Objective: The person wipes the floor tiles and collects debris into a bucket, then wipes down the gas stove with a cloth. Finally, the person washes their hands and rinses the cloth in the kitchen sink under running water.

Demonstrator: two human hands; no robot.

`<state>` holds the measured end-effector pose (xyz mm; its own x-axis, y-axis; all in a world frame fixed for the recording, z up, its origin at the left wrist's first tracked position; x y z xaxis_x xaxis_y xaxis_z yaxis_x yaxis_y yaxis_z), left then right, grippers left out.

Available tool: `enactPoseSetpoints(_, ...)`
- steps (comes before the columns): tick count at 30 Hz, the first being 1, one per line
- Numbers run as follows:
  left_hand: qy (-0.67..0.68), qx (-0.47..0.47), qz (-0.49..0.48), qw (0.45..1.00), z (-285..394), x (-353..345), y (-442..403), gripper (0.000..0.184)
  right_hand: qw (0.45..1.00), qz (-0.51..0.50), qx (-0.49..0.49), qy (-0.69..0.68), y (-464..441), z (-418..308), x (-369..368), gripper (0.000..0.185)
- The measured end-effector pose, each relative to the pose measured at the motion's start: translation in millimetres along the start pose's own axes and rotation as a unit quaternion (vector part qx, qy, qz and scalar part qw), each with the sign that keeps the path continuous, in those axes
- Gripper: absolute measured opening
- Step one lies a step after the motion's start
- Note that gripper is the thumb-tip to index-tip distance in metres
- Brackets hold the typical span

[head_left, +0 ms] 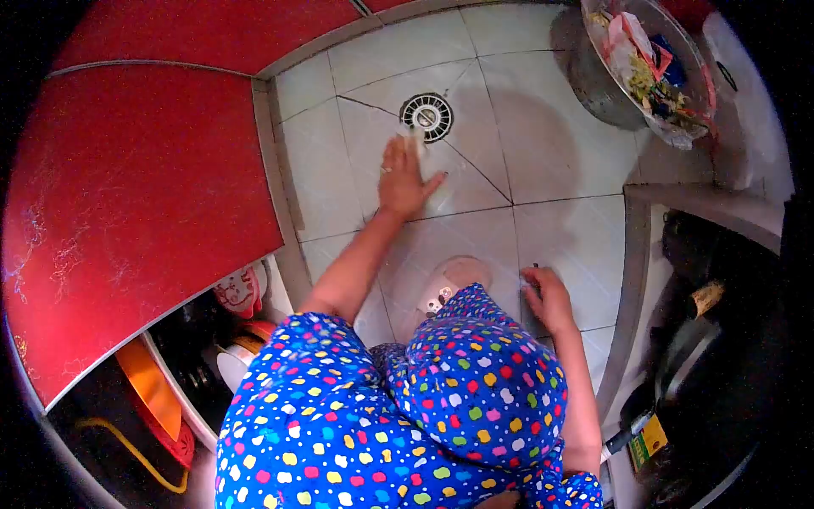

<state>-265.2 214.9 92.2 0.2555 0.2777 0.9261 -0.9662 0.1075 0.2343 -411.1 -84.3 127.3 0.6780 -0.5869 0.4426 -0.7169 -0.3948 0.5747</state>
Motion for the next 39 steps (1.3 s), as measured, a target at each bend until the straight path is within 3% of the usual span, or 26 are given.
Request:
enactPoseSetpoints(7, 0.017, 0.069, 0.059, 0.996, -32, 10, -29, 0.086, 0.997, 0.054, 0.013, -0.046, -20, -9, 4, 0.028)
enactPoseSetpoints(12, 0.064, -0.008, 0.028, 0.998, 57, -21, 26, 0.085, 0.993, 0.115, 0.020, -0.036, -48, -40, 27, 0.025)
enactPoseSetpoints(14, 0.072, -0.019, 0.017, 0.997, 95, -33, 33, 0.086, 0.975, 0.215, 0.044, -0.033, -58, -39, 42, 0.025)
enactPoseSetpoints(16, 0.104, -0.086, -0.025, 0.991, 131, -45, 32, 0.088, 0.967, 0.248, 0.038, -0.046, -67, -33, 53, 0.024)
enactPoseSetpoints(20, 0.139, -0.138, -0.081, 0.977, 158, -45, 31, 0.089, 0.954, 0.290, -0.037, -0.066, -53, -14, 75, 0.024)
enactPoseSetpoints(23, 0.128, -0.132, -0.099, 0.978, 116, -36, 22, 0.086, 0.944, 0.321, -0.048, -0.066, -38, 6, 80, 0.025)
enactPoseSetpoints(26, 0.072, -0.114, -0.016, 0.991, 73, -21, -12, 0.084, 0.960, 0.274, -0.049, -0.020, -30, 6, 79, 0.025)
enactPoseSetpoints(31, -0.011, -0.117, 0.024, 0.993, 37, 2, -71, 0.082, 0.967, 0.251, -0.020, 0.028, -63, -22, 76, 0.027)
enactPoseSetpoints(36, -0.010, -0.053, 0.043, 0.998, 45, 2, -73, 0.084, 0.969, 0.236, -0.044, 0.062, -105, -41, 70, 0.022)
enactPoseSetpoints(39, -0.021, -0.121, -0.011, 0.992, 76, -7, -30, 0.085, 0.974, 0.193, -0.064, 0.103, -119, -30, 60, 0.015)
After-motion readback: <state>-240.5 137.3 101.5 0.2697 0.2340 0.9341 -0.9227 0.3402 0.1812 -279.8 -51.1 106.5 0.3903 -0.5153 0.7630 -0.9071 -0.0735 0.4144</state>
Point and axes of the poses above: each hand's wrist, its own y-axis away from the middle knuckle, its own x-axis out of the back of the hand, z = x × y, the point moved 7 cm from there along -y, towards the middle knuckle, and after that the axes turned 11 degrees about -z, right-handed, at the moved point
